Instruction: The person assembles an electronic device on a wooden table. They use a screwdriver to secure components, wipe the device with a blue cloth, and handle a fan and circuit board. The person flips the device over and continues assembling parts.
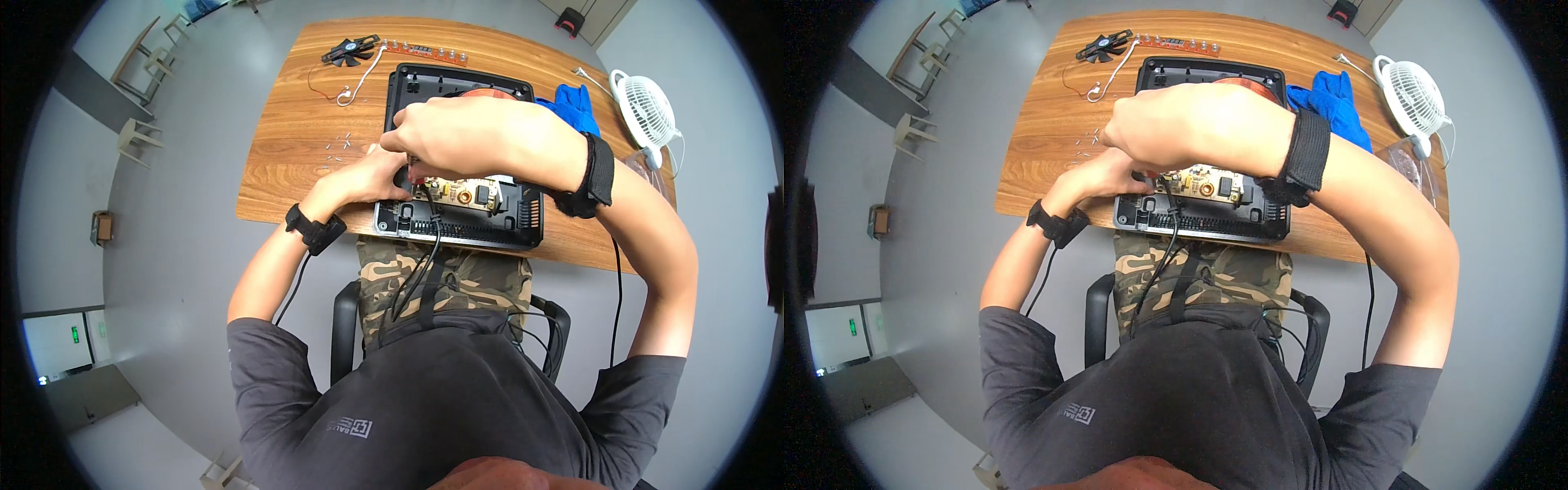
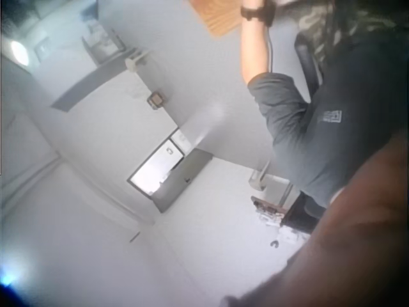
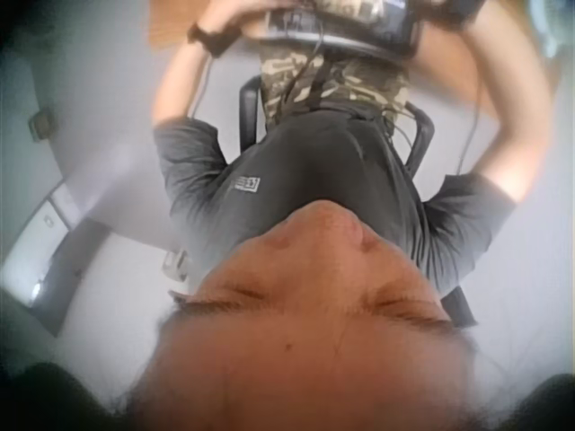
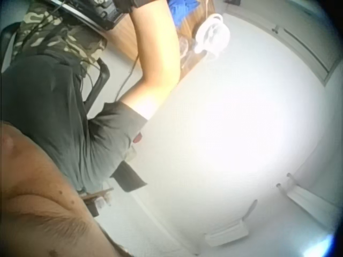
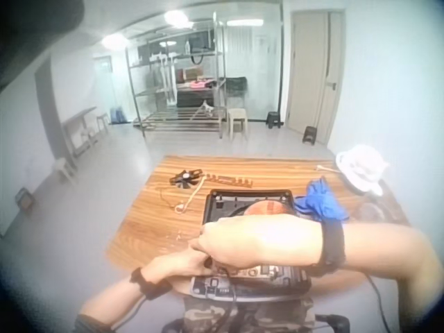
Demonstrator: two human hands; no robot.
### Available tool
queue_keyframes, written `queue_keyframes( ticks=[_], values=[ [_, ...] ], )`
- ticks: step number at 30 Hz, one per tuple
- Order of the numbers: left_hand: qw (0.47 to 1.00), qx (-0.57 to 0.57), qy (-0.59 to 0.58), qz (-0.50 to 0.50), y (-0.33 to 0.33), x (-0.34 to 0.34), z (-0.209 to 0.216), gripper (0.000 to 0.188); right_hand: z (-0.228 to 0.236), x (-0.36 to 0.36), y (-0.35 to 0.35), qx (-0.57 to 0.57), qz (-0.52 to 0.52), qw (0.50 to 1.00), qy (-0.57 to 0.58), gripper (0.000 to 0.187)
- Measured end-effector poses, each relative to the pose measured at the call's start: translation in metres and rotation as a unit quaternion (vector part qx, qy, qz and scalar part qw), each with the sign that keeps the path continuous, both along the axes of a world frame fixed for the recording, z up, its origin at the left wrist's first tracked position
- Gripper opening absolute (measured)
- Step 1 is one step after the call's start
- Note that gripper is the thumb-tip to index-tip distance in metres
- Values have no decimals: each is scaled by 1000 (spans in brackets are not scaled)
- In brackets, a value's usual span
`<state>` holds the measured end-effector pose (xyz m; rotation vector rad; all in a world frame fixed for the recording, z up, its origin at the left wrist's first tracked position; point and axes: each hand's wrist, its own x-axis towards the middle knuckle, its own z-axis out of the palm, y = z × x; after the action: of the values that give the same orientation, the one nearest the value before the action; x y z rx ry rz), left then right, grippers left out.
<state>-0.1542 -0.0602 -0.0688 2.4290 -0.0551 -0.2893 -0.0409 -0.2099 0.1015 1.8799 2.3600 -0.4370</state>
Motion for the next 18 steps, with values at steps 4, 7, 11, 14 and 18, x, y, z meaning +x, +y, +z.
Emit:
queue_keyframes(
  ticks=[4,7,11,14,18],
  values=[
    [997,-65,-21,33,-6,-8,13,41,-23,-10,6,81,5,997,-14,34],
    [995,-78,-3,62,-12,-3,18,43,-23,-16,6,145,-39,988,-26,40],
    [996,-72,-54,23,-4,-1,6,58,-7,-16,-2,63,-67,995,-29,31],
    [999,19,-25,0,-3,-1,7,61,-13,-7,-10,67,-32,997,-10,30],
    [1000,1,7,4,-6,1,7,46,-11,-3,-5,19,1,1000,-24,27]
  ],
)
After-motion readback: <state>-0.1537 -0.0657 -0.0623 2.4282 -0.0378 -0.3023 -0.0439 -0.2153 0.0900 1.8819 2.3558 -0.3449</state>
